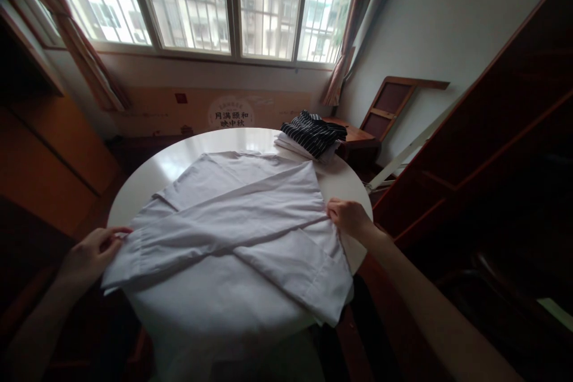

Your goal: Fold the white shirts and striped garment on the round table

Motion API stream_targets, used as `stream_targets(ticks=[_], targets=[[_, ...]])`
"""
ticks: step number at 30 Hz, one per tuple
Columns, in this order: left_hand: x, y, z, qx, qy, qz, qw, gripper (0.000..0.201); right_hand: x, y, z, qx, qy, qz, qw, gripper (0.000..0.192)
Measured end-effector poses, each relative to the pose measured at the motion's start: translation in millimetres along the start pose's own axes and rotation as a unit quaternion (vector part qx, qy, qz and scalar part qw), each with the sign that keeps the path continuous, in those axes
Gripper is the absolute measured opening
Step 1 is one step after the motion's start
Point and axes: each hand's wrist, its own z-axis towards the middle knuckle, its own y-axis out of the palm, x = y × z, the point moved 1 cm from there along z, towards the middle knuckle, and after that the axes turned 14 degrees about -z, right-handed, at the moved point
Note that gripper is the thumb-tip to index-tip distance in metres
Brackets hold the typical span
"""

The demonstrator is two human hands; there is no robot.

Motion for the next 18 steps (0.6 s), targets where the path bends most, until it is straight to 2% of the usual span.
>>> stream_targets(ticks=[2,5,7,10,13,16,18], targets=[[-3.0,1.9,1.0,0.000,-0.004,0.020,1.000,0.036,10.0,-4.1,20.7,-0.020,0.024,0.022,0.999,0.024],[-6.0,3.6,1.3,-0.006,-0.002,0.035,0.999,0.035,26.2,-6.3,68.5,0.031,0.083,0.106,0.990,0.027],[-6.5,4.0,0.6,-0.006,-0.002,0.038,0.999,0.033,29.5,-2.7,101.9,0.055,0.065,0.158,0.984,0.030],[-6.2,4.5,-1.0,0.003,-0.007,0.053,0.999,0.030,21.3,13.9,136.4,0.037,0.020,0.164,0.986,0.033],[-6.6,5.6,-2.3,0.012,-0.003,0.063,0.998,0.027,9.0,40.5,145.7,-0.012,-0.005,0.109,0.994,0.038],[-7.1,5.9,-2.6,0.012,0.005,0.061,0.998,0.027,7.4,63.9,141.7,-0.032,0.041,0.098,0.994,0.044],[-6.7,5.6,-2.5,0.007,0.005,0.059,0.998,0.027,12.2,72.3,139.7,-0.033,0.081,0.130,0.988,0.044]])
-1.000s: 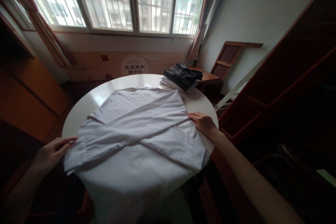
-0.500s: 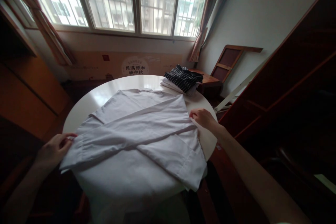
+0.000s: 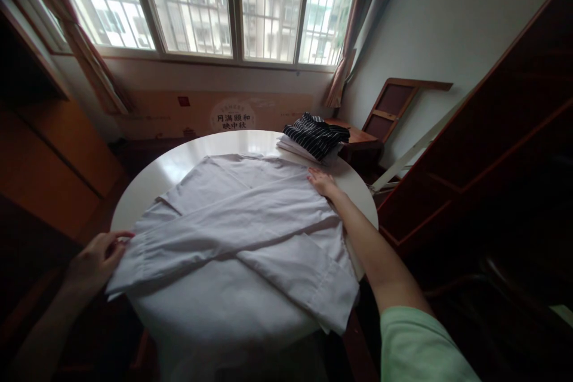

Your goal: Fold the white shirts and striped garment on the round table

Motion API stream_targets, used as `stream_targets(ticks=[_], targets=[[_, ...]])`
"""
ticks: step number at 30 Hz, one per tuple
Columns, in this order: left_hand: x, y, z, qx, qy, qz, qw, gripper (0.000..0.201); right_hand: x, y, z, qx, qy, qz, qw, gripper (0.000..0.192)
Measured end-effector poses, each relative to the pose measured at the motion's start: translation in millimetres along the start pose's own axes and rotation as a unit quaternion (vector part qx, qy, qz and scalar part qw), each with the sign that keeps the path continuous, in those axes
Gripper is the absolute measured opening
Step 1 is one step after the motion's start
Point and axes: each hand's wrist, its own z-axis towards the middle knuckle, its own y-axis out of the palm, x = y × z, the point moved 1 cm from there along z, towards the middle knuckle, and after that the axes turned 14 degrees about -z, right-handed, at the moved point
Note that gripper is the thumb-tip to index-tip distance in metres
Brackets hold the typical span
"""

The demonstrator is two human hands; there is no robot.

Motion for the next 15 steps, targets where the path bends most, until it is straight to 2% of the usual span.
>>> stream_targets(ticks=[4,6,11,13,15], targets=[[0.3,-0.2,0.3,-0.001,-0.004,-0.002,1.000,0.028,12.2,-4.3,4.6,0.042,0.061,0.162,0.984,0.038],[-0.9,1.0,0.3,0.001,-0.001,-0.001,1.000,0.028,15.6,-11.0,7.0,0.060,0.083,0.210,0.972,0.034],[-4.3,3.8,-0.1,0.011,0.007,-0.005,1.000,0.029,13.6,-28.2,3.3,0.062,0.090,0.274,0.956,0.020],[-5.1,3.1,0.1,0.010,-0.001,-0.011,1.000,0.030,7.9,-35.5,-8.8,0.074,0.088,0.297,0.948,0.014],[-5.9,2.1,0.6,0.001,-0.018,-0.024,1.000,0.030,-0.4,-44.4,-32.0,0.115,0.076,0.273,0.952,0.015]])
